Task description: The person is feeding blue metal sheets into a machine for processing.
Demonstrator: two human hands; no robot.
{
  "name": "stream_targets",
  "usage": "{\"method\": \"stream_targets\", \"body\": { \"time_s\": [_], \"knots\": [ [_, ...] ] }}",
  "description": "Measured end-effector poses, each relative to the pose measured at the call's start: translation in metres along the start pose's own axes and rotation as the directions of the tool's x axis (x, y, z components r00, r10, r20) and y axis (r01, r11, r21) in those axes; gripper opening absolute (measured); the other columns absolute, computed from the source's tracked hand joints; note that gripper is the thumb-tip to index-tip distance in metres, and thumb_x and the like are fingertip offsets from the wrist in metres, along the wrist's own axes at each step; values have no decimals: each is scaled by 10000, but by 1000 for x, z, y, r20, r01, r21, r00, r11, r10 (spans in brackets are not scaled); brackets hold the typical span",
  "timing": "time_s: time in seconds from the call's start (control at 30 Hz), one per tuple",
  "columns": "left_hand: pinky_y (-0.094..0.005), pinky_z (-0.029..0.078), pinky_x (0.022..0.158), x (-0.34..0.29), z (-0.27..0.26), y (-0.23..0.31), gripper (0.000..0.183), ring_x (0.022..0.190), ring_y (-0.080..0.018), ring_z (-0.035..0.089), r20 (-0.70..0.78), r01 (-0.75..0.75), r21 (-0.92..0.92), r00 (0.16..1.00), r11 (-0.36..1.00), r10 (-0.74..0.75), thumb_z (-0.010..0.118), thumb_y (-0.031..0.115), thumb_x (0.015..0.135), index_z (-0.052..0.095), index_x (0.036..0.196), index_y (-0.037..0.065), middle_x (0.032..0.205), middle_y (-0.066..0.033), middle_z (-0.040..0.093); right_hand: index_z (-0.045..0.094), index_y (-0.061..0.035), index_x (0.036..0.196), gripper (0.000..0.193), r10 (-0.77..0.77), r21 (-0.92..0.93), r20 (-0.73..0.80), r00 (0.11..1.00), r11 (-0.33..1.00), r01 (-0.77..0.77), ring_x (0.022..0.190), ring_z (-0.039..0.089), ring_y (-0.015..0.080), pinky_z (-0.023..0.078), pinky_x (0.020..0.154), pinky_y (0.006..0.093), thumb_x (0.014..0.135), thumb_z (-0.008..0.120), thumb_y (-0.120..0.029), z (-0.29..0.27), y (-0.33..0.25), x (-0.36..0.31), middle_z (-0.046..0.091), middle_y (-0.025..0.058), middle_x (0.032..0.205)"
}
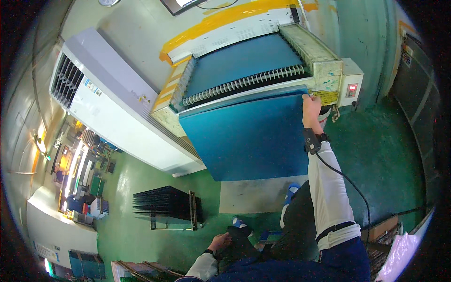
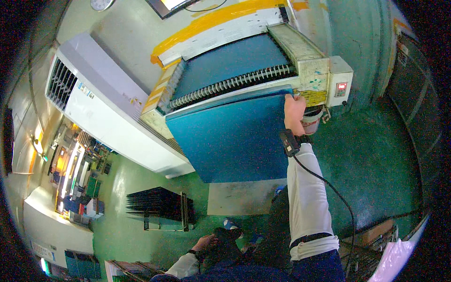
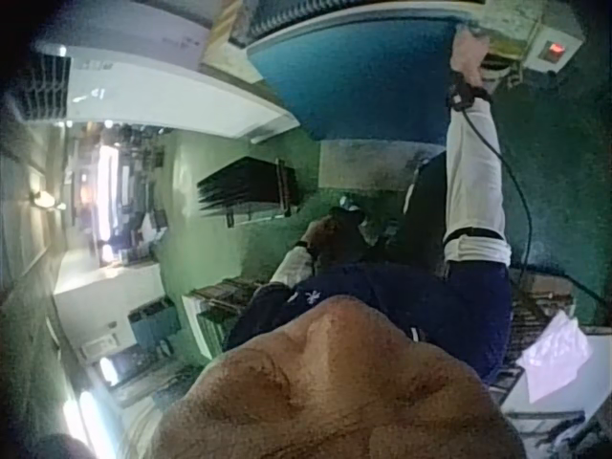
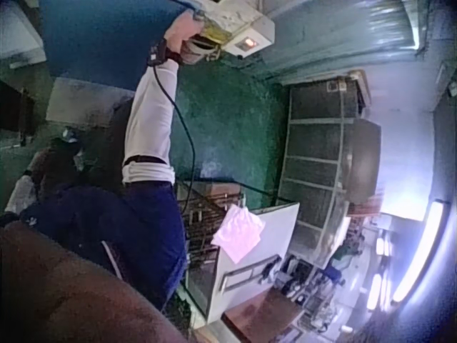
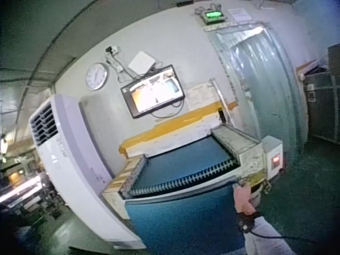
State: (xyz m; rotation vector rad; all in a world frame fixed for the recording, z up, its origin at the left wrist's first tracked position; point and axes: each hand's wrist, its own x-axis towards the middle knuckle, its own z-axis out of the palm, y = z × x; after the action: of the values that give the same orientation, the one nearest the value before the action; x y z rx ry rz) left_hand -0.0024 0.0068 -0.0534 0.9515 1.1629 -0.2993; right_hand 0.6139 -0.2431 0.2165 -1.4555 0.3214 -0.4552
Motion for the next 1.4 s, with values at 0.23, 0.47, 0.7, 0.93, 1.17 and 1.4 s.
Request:
{"method": "stream_targets", "body": {
  "time_s": [0.23, 0.47, 0.7, 0.93, 1.17, 1.4],
  "knots": [
    [-370, 508, 695, 16, -13, -10, 282, 835, -275, 588, 61, 8, -71, 998, 997, -4, 509, 255, 879, 498, 1044, 27, 1020, -145, 581, 514, -4, 748, 265, 56, 33, 43, 997, 998, -58, 667, 474, 195, 385, 634, 322, 657, 630, -224, 1, 10, 7, 517, 79, 707],
    [-371, 506, 702, 23, -34, -20, 280, 831, -281, 580, 135, 11, -167, 991, 986, 12, 499, 234, 883, 483, 1070, 26, 1022, -142, 577, 564, 27, 855, 395, 123, -73, 91, 988, 991, -117, 844, 562, 319, 413, 769, 365, 641, 613, -302, 4, -2, -1, 595, 182, 870],
    [-344, 512, 657, 3, -6, -5, 261, 795, -220, 586, 104, -187, 266, 981, 946, 164, 544, 270, 862, 513, 982, 40, 965, -103, 594, 564, 66, 692, 328, 101, -172, 64, 993, 981, -89, 751, 548, 311, 408, 693, 371, 645, 581, -258, -5, -9, 11, 591, 199, 779],
    [-293, 505, 590, -7, 2, -1, 246, 697, -177, 576, 19, -27, -44, 999, 999, 28, 560, 254, 854, 520, 952, 32, 926, -88, 598, 590, 66, 762, 327, 60, -198, 62, 996, 979, -47, 767, 551, 349, 409, 706, 374, 644, 569, -238, -5, -13, 13, 602, 209, 789],
    [-299, 495, 563, -2, -7, -9, 252, 677, -190, 573, 19, -55, -64, 998, 996, 56, 549, 242, 859, 521, 954, 10, 896, -105, 601, 603, 32, 774, 276, 54, -266, 196, 979, 964, 0, 674, 533, 229, 406, 632, 328, 627, 579, -201, 3, 0, 18, 577, 113, 682],
    [-413, 478, 650, -16, 12, 4, 344, 741, -298, 563, 54, -59, 42, 997, 997, 57, 482, 301, 884, 505, 993, -25, 905, -152, 581, 648, -51, 752, 343, -69, -577, 618, 784, 637, 511, 810, 593, 326, 453, 705, 394, 649, 588, -373, -34, -80, -21, 626, 162, 830]
  ]
}}
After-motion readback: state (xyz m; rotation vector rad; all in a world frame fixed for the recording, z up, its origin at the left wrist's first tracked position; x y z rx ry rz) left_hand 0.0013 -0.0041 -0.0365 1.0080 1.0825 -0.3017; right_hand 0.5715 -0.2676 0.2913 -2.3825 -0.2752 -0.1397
